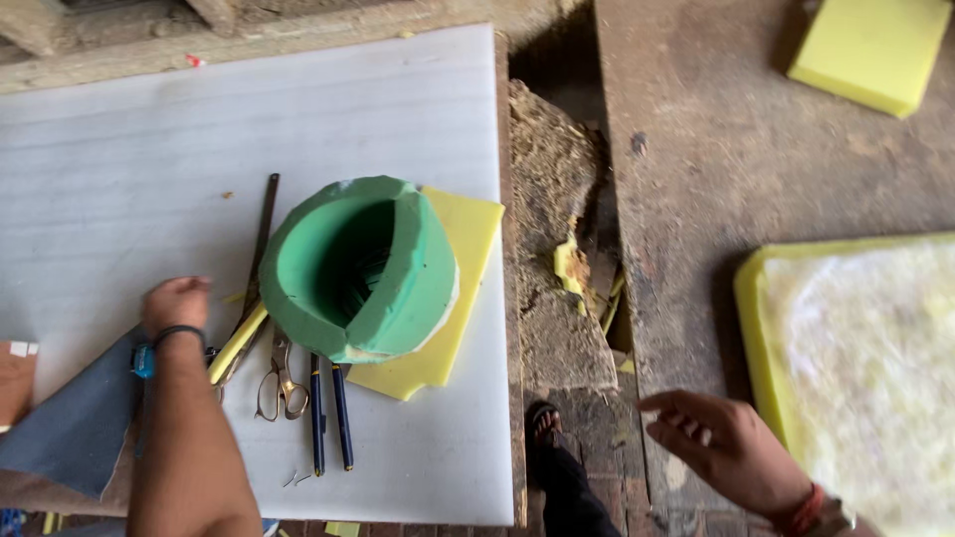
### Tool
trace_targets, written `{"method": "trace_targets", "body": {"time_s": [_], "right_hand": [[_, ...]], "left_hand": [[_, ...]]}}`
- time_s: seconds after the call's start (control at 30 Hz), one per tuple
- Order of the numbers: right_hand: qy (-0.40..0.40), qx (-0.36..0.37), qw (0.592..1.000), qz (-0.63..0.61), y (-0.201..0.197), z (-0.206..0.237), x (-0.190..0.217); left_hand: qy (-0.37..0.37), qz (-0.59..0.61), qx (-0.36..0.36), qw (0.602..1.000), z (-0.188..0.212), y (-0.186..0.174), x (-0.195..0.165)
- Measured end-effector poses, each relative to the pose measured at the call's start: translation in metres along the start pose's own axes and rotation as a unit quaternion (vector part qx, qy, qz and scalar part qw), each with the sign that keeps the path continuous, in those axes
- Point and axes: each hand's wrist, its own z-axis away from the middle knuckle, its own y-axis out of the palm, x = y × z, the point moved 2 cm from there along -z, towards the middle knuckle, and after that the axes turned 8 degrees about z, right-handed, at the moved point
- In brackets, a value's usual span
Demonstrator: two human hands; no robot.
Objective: The person uses a long blade to cut a large yellow foam sheet along the edge of a board on the workbench, slicing a straight line and folding the cut foam back to separate it from the rest of the sheet. Earlier, another person works on a wooden frame at the same bench while the person stands by.
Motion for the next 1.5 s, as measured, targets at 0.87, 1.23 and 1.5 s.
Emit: {"method": "trace_targets", "body": {"time_s": [0.87,1.23,1.5], "right_hand": [[-0.201,0.074,0.976,0.043,0.105,-0.144,0.164],[-0.140,0.215,0.963,-0.078,0.067,-0.058,0.042],[-0.164,0.049,0.948,-0.267,-0.078,0.136,-0.171]], "left_hand": [[0.043,0.604,-0.126,0.786,0.108,-0.044,-0.088],[-0.019,0.568,0.154,0.809,0.487,0.034,-0.257],[0.147,0.448,0.288,0.833,0.723,0.090,-0.410]]}}
